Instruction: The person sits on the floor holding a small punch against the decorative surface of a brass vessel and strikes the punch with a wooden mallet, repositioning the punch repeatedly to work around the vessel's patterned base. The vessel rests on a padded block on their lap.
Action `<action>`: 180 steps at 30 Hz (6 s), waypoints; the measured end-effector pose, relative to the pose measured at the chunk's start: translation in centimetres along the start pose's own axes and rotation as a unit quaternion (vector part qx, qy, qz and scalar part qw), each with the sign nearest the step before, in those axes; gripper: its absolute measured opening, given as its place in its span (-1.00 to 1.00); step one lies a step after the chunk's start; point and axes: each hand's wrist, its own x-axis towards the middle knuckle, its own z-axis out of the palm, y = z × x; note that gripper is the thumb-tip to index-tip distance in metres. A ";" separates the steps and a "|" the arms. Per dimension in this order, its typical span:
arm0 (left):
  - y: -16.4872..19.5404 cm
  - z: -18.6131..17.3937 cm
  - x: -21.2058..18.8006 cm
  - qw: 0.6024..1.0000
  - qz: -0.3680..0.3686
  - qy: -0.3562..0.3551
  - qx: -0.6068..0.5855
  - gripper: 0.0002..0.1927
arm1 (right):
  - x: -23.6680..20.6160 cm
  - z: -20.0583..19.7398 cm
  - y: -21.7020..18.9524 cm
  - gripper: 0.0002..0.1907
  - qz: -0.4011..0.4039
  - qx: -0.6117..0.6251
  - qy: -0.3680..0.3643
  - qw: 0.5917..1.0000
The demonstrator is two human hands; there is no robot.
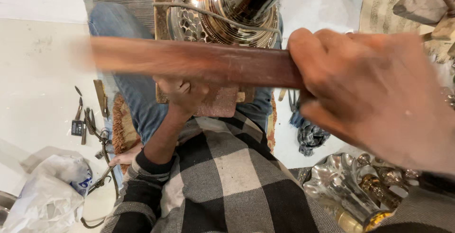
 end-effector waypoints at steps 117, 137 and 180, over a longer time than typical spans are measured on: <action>2.2 1.3 10.0 0.815 0.340 -0.463 0.079 -0.73 | -4.2 22.8 -8.9 -0.79 0.296 0.448 0.429 0.726; -0.1 1.0 7.6 0.883 0.299 -0.362 -0.026 -0.42 | -4.6 20.6 -5.0 -0.85 0.131 0.602 0.468 0.634; 0.8 1.3 8.2 0.861 0.314 -0.399 -0.012 -0.56 | -3.3 20.9 -7.1 -0.90 0.194 0.499 0.467 0.704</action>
